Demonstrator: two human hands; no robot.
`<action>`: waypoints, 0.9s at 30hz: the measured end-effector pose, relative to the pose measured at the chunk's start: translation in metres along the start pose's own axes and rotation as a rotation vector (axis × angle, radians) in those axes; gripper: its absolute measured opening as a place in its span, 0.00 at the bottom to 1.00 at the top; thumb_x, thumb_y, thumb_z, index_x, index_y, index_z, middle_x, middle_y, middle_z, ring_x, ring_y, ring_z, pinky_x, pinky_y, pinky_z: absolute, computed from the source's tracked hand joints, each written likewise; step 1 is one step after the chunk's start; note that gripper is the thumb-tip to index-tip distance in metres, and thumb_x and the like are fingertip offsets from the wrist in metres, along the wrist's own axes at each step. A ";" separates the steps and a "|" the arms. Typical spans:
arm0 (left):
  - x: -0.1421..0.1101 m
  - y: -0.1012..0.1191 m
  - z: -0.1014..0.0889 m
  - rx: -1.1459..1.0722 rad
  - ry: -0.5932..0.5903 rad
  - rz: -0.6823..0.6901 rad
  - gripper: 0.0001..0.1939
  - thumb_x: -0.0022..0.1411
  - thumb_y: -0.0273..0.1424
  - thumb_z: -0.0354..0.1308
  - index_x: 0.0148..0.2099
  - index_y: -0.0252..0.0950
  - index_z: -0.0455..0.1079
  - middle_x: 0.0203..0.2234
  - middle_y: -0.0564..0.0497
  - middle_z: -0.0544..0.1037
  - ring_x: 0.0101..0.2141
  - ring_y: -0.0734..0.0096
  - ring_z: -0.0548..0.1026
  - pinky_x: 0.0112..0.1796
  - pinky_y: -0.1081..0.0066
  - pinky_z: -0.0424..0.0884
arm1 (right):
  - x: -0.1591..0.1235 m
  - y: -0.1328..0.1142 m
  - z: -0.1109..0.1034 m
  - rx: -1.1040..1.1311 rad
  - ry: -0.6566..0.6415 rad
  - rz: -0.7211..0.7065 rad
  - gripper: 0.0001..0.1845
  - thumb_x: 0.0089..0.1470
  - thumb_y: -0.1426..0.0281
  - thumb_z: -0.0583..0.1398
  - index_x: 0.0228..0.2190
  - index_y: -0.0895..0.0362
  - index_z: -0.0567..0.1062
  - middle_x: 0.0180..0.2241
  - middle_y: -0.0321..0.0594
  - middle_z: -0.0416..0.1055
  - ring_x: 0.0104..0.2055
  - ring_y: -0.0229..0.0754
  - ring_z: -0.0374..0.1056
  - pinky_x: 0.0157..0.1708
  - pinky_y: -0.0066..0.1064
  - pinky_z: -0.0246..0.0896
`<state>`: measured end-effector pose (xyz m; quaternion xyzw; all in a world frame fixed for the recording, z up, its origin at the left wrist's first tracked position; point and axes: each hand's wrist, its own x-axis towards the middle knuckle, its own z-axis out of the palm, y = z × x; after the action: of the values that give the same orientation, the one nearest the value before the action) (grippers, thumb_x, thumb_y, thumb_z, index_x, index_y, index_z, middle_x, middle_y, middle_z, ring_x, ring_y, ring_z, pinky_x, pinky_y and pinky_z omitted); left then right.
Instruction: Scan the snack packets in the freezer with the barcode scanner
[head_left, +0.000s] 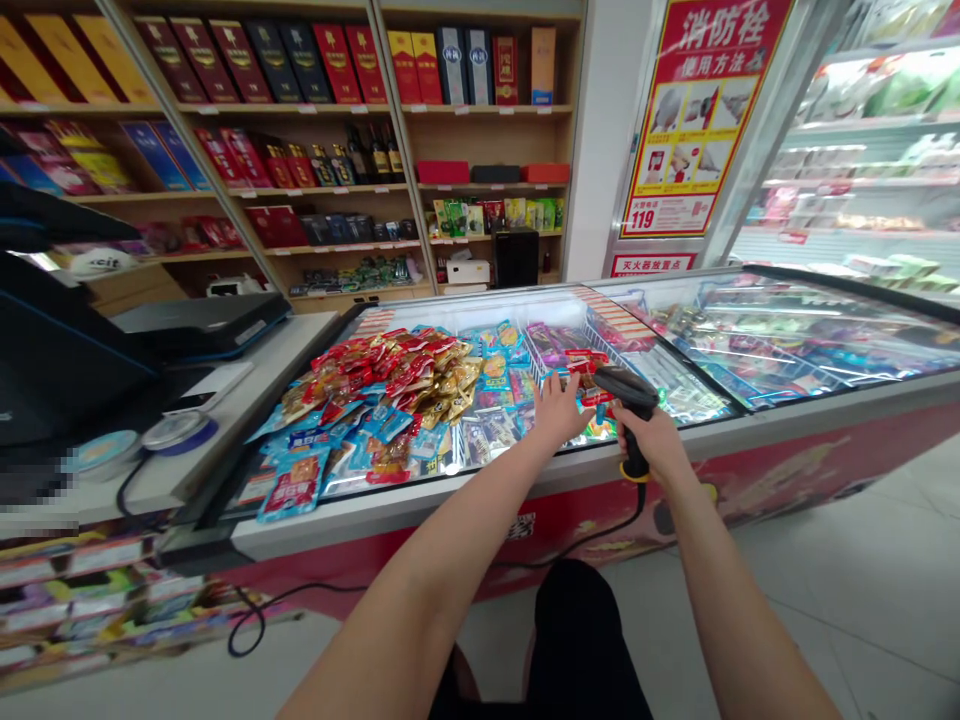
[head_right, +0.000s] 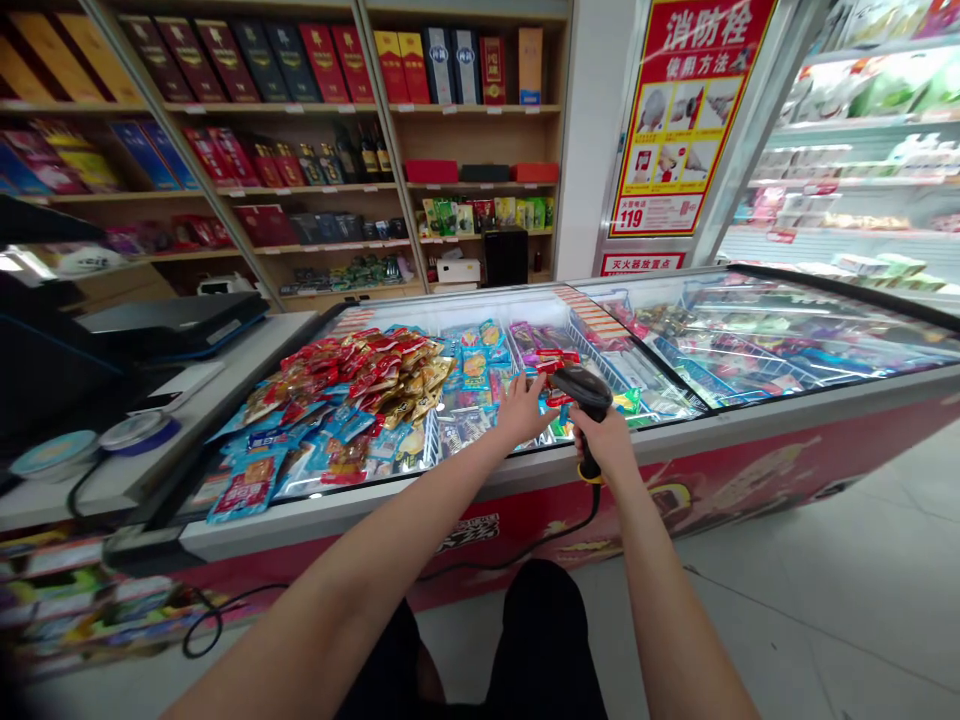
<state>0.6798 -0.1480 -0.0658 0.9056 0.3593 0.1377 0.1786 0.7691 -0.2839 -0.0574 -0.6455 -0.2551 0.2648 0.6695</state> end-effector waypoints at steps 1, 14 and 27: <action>-0.002 0.000 -0.003 -0.025 -0.007 -0.001 0.45 0.64 0.51 0.59 0.77 0.44 0.47 0.76 0.38 0.43 0.74 0.42 0.43 0.69 0.41 0.43 | 0.000 0.000 0.000 -0.002 0.001 -0.002 0.17 0.39 0.60 0.70 0.26 0.57 0.73 0.15 0.32 0.66 0.15 0.36 0.60 0.13 0.27 0.57; -0.078 -0.131 -0.116 -0.017 0.512 -0.133 0.23 0.64 0.31 0.60 0.61 0.35 0.71 0.58 0.39 0.75 0.59 0.52 0.72 0.62 0.56 0.66 | -0.024 -0.005 0.043 -0.085 -0.113 -0.051 0.14 0.43 0.61 0.68 0.24 0.56 0.72 0.15 0.34 0.67 0.15 0.36 0.61 0.14 0.27 0.59; -0.148 -0.294 -0.215 0.098 0.583 -0.599 0.26 0.72 0.35 0.47 0.66 0.32 0.68 0.61 0.35 0.73 0.60 0.46 0.72 0.59 0.57 0.66 | -0.076 -0.025 0.123 -0.201 -0.283 -0.098 0.16 0.41 0.58 0.68 0.25 0.56 0.71 0.16 0.33 0.66 0.15 0.35 0.60 0.15 0.27 0.59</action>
<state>0.3175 -0.0032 -0.0146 0.6914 0.6485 0.3130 0.0582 0.6300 -0.2472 -0.0284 -0.6522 -0.4029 0.2933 0.5712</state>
